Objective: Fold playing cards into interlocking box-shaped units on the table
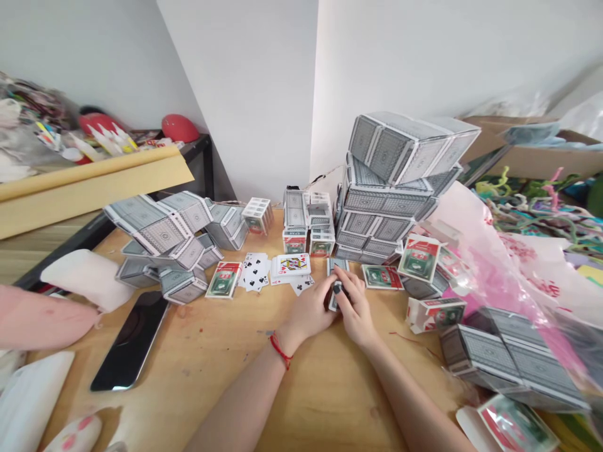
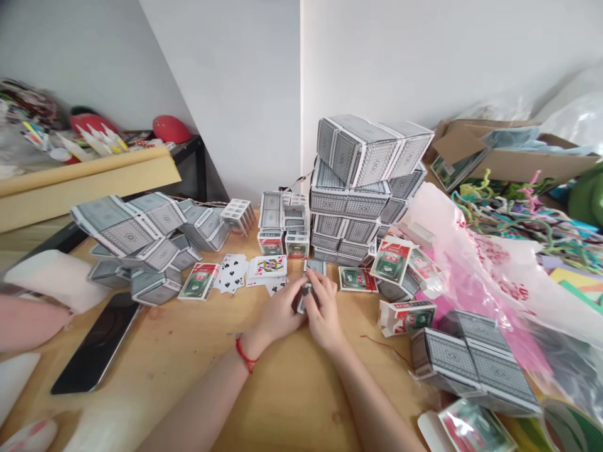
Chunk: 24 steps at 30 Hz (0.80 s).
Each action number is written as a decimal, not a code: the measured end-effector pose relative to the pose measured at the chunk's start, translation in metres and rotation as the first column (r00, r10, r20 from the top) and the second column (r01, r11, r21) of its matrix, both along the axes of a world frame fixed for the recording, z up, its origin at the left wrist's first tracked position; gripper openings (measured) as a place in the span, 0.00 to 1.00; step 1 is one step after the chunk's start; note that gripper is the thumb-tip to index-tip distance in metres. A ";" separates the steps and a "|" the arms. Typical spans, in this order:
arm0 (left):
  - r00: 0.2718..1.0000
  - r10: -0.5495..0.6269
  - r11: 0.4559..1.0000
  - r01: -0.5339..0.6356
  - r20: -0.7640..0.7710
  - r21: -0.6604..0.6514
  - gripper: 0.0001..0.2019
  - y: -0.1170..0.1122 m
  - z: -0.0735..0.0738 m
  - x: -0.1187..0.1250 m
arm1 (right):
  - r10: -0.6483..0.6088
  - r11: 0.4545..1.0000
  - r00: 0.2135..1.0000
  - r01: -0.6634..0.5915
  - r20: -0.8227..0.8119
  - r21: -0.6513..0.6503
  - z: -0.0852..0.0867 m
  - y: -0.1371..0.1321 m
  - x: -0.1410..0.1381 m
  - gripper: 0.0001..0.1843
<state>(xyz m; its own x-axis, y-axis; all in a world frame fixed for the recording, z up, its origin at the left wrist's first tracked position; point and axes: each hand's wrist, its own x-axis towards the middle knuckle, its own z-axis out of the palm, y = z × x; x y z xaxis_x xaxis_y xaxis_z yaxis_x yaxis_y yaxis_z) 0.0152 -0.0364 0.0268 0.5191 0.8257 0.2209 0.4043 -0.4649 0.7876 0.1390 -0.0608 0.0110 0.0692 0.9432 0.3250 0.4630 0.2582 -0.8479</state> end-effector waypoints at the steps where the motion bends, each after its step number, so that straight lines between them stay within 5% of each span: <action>1: 1.000 0.001 1.000 -0.001 -0.012 -0.015 0.26 0.000 0.000 0.000 | -0.008 1.000 1.000 0.008 -0.002 -0.003 -0.001 0.001 -0.001 0.23; 7: 0.998 -0.013 0.996 0.008 -0.056 -0.085 0.25 -0.001 0.002 -0.002 | -0.037 0.999 0.997 0.036 -0.065 -0.018 -0.005 0.004 0.001 0.21; 18: 0.940 -0.099 0.929 0.205 0.326 -0.308 0.26 0.004 -0.002 -0.008 | -0.120 0.984 0.910 0.056 -0.396 -0.170 -0.003 0.009 0.004 0.18; 24: 0.972 -0.070 0.949 0.135 0.226 -0.285 0.23 0.001 0.002 -0.005 | -0.126 0.985 0.918 0.070 -0.376 -0.160 -0.001 0.009 0.006 0.18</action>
